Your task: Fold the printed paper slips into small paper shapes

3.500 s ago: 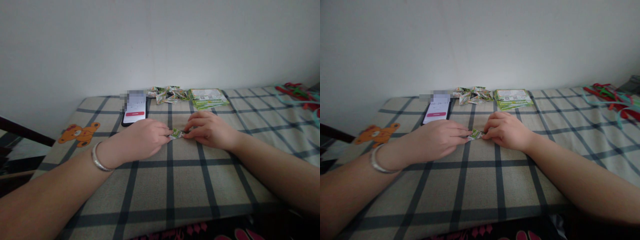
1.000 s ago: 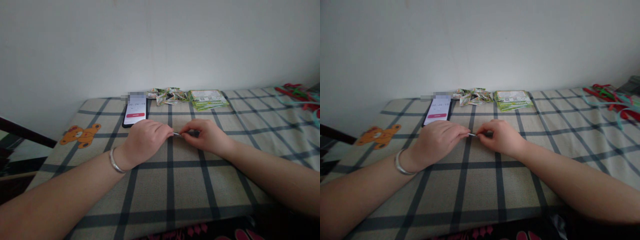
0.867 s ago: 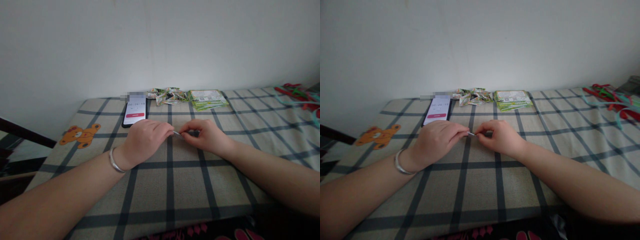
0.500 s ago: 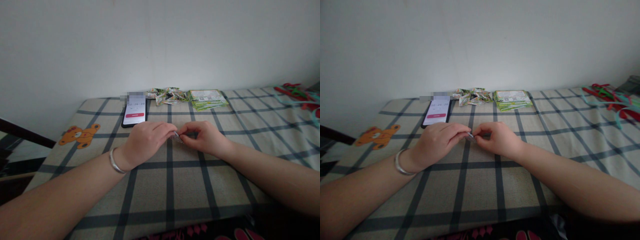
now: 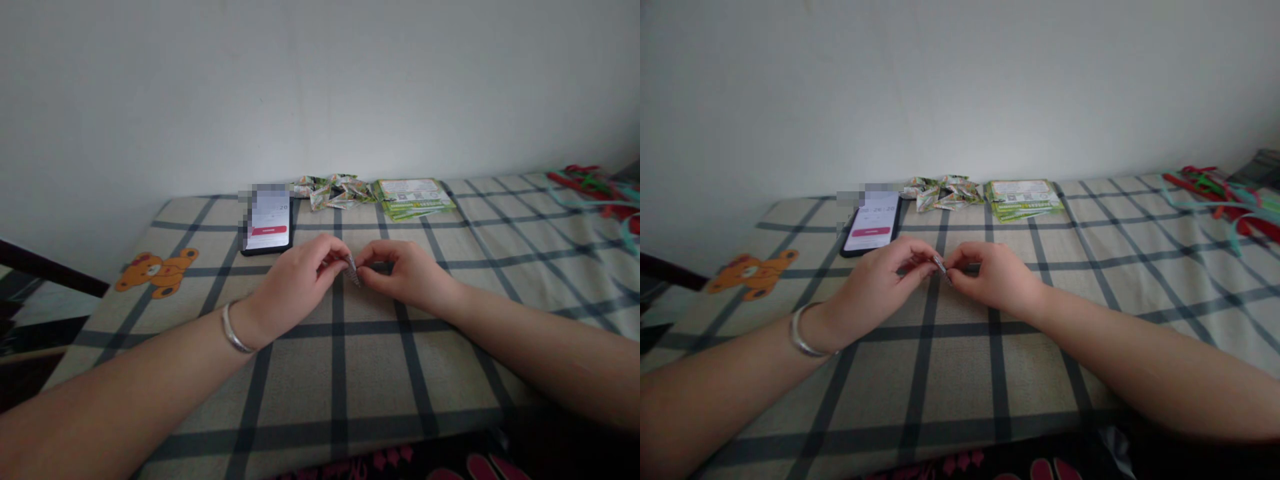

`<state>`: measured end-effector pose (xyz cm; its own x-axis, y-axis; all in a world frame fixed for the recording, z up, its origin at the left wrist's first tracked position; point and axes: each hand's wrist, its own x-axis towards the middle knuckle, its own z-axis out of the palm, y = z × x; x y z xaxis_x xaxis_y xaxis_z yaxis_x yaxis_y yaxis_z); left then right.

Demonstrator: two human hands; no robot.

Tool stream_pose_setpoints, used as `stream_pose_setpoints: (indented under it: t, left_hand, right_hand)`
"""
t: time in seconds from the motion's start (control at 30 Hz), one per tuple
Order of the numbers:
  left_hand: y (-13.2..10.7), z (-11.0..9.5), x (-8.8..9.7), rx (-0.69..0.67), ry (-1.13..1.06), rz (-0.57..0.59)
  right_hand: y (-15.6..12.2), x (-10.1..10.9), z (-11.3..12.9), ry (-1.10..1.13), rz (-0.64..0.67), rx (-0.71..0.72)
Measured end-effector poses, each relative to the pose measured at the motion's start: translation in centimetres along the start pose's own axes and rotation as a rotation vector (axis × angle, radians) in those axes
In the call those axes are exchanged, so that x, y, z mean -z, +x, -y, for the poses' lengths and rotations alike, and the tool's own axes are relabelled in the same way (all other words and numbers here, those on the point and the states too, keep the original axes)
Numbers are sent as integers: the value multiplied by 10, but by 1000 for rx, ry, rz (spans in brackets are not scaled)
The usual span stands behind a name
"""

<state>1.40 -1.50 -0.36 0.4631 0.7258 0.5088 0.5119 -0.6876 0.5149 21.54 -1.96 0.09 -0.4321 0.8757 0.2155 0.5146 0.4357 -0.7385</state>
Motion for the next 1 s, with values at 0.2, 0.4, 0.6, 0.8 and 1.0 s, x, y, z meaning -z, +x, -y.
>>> stream_pose_setpoints:
  t: [0.2, 0.4, 0.6, 0.8, 1.0]
  left_hand:
    - [1, 0, -3, 155, -164, 25]
    - [0, 1, -5, 93, -125, -23]
    - [1, 0, -4, 60, -105, -34]
    - [0, 2, -11, 103, -213, -41]
    - [-1, 3, -15, 138, -287, -68]
  right_hand:
    - [1, -3, 3, -9, -19, -22]
    - [1, -5, 2, -16, -37, 0]
    - [1, -5, 3, -89, -72, 2]
    - [3, -5, 2, -22, -81, -20]
    - [5, -7, -1, 52, -88, -47]
